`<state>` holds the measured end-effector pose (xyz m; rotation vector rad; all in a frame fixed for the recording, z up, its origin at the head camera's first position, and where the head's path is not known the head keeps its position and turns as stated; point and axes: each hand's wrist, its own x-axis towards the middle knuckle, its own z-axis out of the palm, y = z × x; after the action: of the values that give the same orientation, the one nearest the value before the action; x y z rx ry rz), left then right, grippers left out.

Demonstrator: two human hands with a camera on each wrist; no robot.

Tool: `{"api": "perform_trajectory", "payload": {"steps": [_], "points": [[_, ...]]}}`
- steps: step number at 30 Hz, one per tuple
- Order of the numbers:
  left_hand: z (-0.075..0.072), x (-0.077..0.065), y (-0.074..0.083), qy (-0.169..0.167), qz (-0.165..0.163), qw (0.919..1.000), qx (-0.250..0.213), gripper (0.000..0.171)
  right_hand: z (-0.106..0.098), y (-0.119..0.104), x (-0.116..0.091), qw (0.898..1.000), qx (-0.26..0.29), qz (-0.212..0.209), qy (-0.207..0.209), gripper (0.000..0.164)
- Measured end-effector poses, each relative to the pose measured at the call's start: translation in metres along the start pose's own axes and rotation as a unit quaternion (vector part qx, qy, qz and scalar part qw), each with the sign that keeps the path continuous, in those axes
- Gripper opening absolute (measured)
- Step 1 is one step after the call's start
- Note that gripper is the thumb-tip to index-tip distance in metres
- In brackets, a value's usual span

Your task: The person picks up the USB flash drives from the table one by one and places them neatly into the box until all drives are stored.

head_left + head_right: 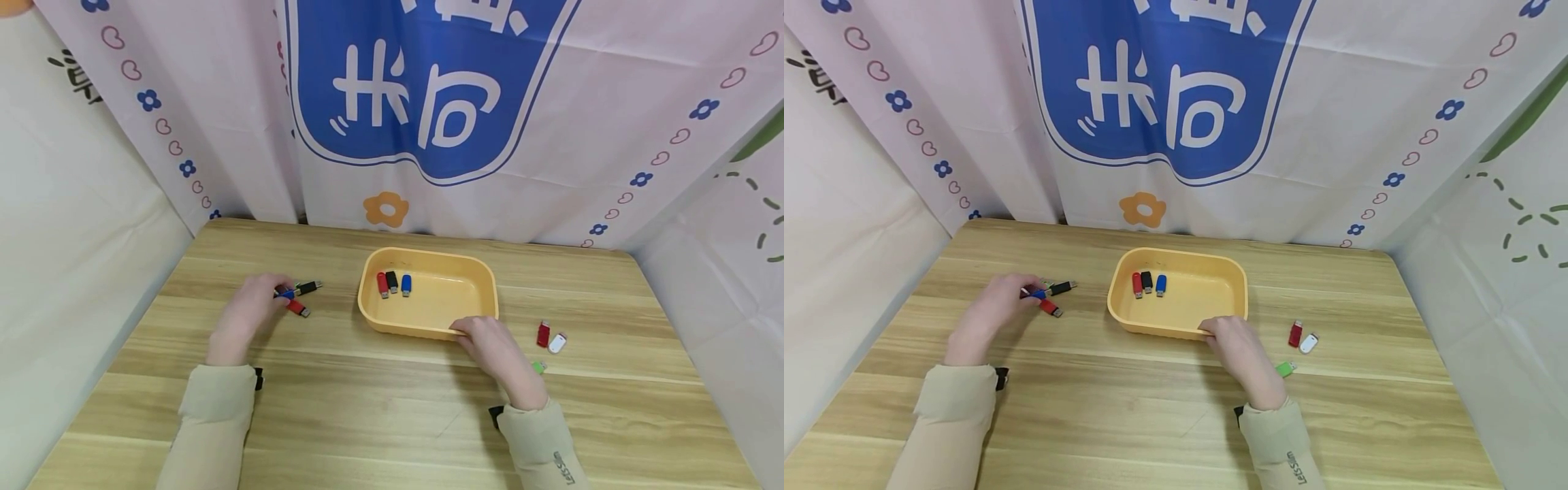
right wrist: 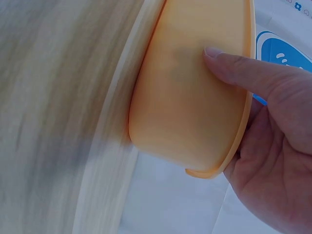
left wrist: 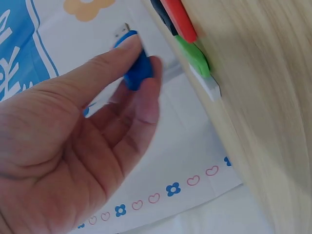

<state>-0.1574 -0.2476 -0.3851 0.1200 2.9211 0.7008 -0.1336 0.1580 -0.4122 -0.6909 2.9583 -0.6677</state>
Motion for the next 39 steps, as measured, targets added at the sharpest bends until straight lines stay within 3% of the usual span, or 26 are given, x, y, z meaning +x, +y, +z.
{"api": "perform_trajectory", "payload": {"steps": [7, 17, 22, 30, 34, 39], "points": [[0.003, 0.003, 0.008, 0.065, 0.023, 0.9975, 0.011, 0.023, 0.0, 0.0, 0.0, 1.0, -0.003, 0.003, -0.001, 0.009], [0.007, 0.006, 0.027, 0.125, 0.066, 0.99, -0.007, 0.027, -0.001, 0.0, -0.001, 1.0, 0.001, 0.0, 0.001, 0.008], [0.013, 0.01, 0.041, 0.164, 0.092, 0.9804, -0.056, 0.018, -0.001, 0.0, -0.001, 1.0, -0.002, -0.004, 0.004, 0.008], [0.022, 0.011, 0.058, 0.238, 0.165, 0.9539, -0.078, 0.014, 0.0, 0.0, 0.0, 1.0, -0.002, -0.002, 0.004, 0.009], [0.028, 0.013, 0.062, 0.25, 0.196, 0.945, -0.078, 0.014, 0.0, 0.0, 0.0, 1.0, -0.002, -0.001, 0.002, 0.008], [0.034, 0.015, 0.072, 0.229, 0.202, 0.9491, -0.076, 0.012, 0.0, 0.0, 0.0, 1.0, -0.002, -0.004, 0.003, 0.008]]}}
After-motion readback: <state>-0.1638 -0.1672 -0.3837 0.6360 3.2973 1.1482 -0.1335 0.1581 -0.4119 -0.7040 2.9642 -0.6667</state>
